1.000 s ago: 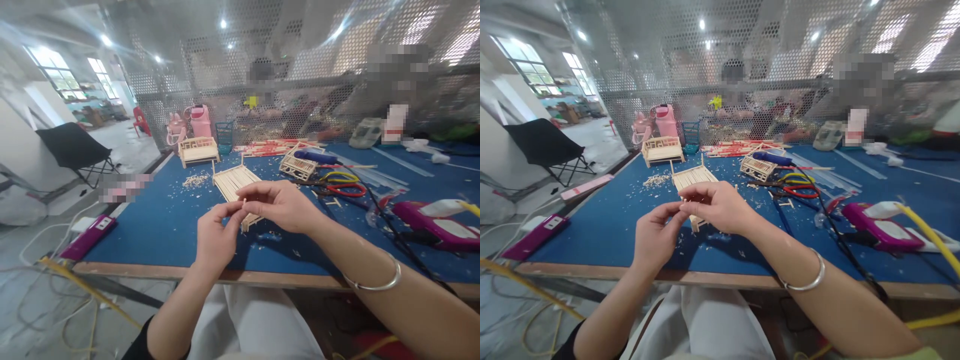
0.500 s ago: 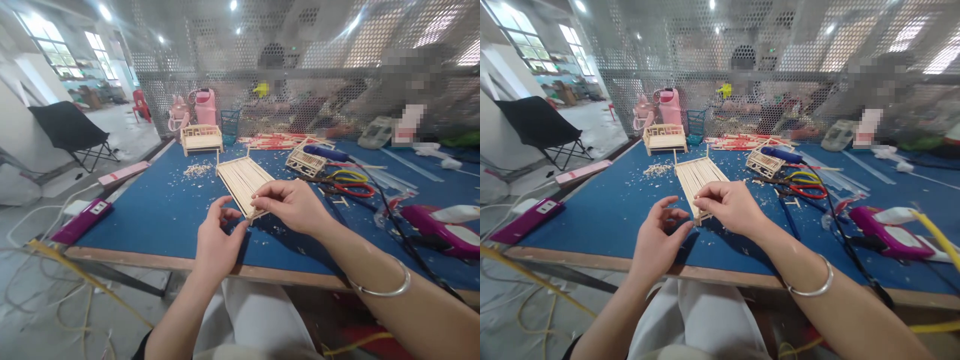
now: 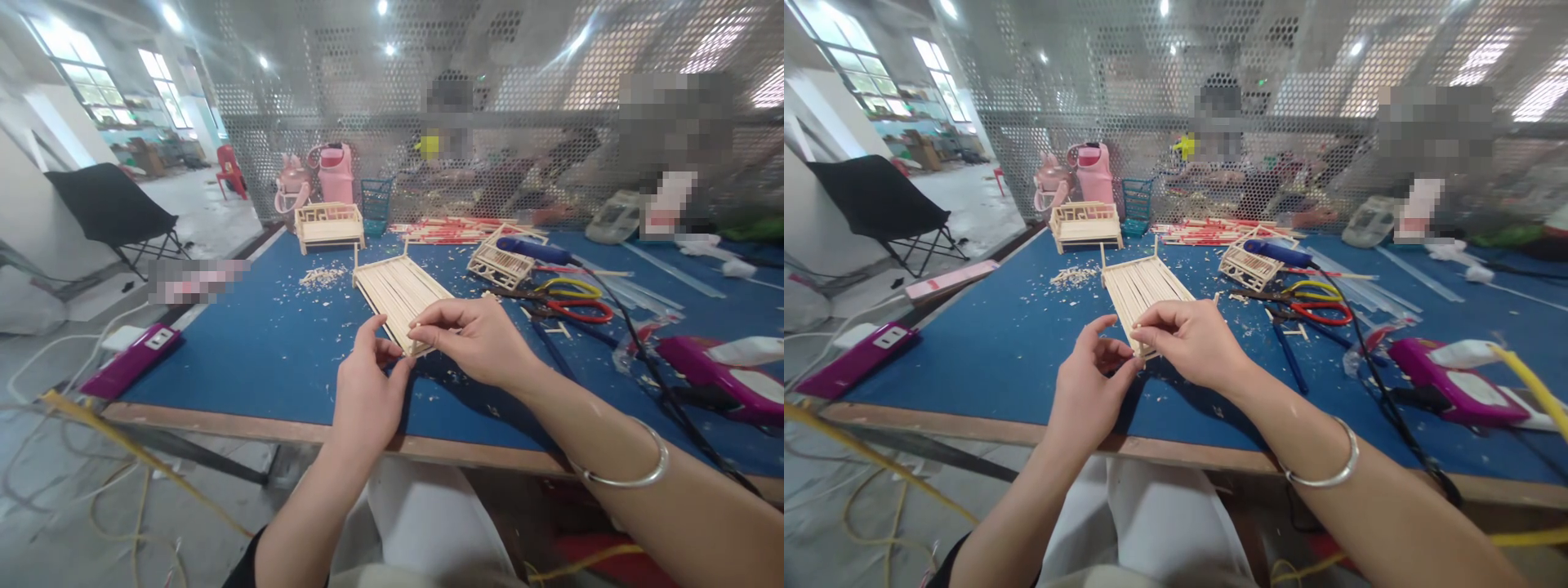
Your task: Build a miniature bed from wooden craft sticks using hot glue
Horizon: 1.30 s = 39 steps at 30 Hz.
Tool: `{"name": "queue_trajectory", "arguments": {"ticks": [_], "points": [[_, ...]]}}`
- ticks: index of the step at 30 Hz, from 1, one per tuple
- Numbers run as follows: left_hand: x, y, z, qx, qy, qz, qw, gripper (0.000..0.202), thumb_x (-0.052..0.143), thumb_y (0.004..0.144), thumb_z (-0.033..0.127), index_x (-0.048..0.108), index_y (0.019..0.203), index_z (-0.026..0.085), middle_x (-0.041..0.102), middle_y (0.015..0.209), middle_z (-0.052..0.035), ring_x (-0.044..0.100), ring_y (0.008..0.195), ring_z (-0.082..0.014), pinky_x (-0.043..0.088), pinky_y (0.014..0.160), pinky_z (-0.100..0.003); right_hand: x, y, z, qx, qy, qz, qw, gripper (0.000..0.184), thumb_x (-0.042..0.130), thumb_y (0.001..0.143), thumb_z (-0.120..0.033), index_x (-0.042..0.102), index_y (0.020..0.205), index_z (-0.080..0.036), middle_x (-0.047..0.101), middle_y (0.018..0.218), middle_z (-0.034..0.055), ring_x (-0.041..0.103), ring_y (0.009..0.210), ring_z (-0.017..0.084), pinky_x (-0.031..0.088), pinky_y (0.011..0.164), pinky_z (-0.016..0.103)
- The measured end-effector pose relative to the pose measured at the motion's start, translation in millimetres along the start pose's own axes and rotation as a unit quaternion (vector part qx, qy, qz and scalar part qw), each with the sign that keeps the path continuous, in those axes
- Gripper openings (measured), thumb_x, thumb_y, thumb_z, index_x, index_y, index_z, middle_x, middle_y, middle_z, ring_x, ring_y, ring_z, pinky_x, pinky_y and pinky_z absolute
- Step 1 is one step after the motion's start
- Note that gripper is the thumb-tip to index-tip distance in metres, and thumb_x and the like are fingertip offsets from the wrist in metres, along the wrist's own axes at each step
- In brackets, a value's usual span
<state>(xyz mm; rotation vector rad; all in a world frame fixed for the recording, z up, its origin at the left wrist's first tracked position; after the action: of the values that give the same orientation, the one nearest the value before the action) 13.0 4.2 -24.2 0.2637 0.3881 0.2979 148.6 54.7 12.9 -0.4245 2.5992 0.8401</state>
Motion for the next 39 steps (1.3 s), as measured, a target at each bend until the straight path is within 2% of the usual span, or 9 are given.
{"name": "queue_trajectory", "arguments": {"ticks": [4,14,19,21,25,31,39], "points": [[0.3,-0.3,-0.7,-0.003,-0.009,-0.001,1.0,0.049,0.063,0.073,0.013,0.048,0.118,0.019,0.062,0.074,0.003,0.061,0.07,-0.0126,0.051,0.073,-0.029,-0.2,0.2,-1.6,0.001,-0.007,0.011,1.0,0.01,0.065,0.073,-0.021,0.069,0.066,-0.016,0.067,0.06,-0.0004,0.057,0.055,0.01,0.042,0.05,0.019],[0.6,-0.4,-3.8,0.012,0.001,-0.007,1.0,0.05,0.061,0.074,0.017,0.046,0.122,0.017,0.061,0.076,0.0023,0.06,0.071,-0.0122,0.05,0.073,-0.029,-0.1,0.9,-2.5,0.012,-0.027,-0.007,1.0,0.014,0.062,0.073,-0.026,0.071,0.071,-0.016,0.069,0.063,0.0009,0.06,0.056,0.011,0.045,0.051,0.02],[-1.9,-2.1,-4.1,0.025,0.031,0.012,0.999,0.051,0.064,0.072,0.019,0.049,0.121,0.018,0.061,0.089,-0.0018,0.059,0.083,-0.0143,0.051,0.077,-0.03,-1.9,-0.2,-5.7,-0.005,-0.052,0.001,0.999,0.018,0.061,0.073,-0.027,0.073,0.081,-0.016,0.073,0.074,0.0034,0.065,0.066,0.014,0.049,0.061,0.023],[-2.1,-2.2,-3.6,0.027,0.039,0.013,0.999,0.05,0.064,0.072,0.02,0.051,0.12,0.018,0.06,0.091,-0.0025,0.059,0.085,-0.0149,0.051,0.078,-0.031,-2.2,-0.2,-6.0,-0.016,-0.064,-0.004,0.998,0.016,0.062,0.072,-0.025,0.072,0.079,-0.016,0.072,0.074,0.003,0.065,0.066,0.014,0.049,0.063,0.023],[-1.0,-0.7,-2.9,0.023,0.039,0.001,0.999,0.044,0.063,0.073,0.019,0.054,0.116,0.019,0.061,0.084,-0.0004,0.06,0.078,-0.0138,0.051,0.076,-0.031,-1.4,0.7,-4.2,-0.012,-0.051,-0.028,0.998,0.013,0.06,0.074,-0.022,0.069,0.068,-0.016,0.07,0.066,0.0012,0.063,0.061,0.012,0.046,0.057,0.021],[-0.5,0.8,-3.0,0.02,0.039,-0.006,0.999,0.026,0.061,0.076,0.02,0.061,0.102,0.018,0.063,0.08,-0.0013,0.061,0.076,-0.0148,0.051,0.075,-0.031,-0.1,1.8,-2.0,0.016,-0.015,-0.051,0.998,0.012,0.06,0.075,-0.02,0.069,0.068,-0.017,0.069,0.063,0.0001,0.061,0.059,0.012,0.044,0.055,0.021],[-2.1,3.0,-2.1,0.013,0.031,-0.002,0.999,0.027,0.06,0.075,0.029,0.062,0.1,0.017,0.066,0.08,-0.0038,0.063,0.074,-0.0171,0.052,0.073,-0.032,3.2,3.3,-0.1,0.007,-0.041,-0.058,0.997,0.013,0.059,0.077,-0.018,0.068,0.069,-0.015,0.069,0.064,0.001,0.059,0.059,0.011,0.043,0.057,0.021]]}}
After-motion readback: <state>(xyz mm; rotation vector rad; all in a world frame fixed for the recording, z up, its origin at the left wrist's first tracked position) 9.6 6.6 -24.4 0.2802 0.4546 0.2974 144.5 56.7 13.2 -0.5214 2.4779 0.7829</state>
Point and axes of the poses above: each hand's wrist, its own y-axis towards the middle knuckle, its own x-axis out of the palm, z = x × y, the point moved 2 cm from there along y, towards the middle knuckle
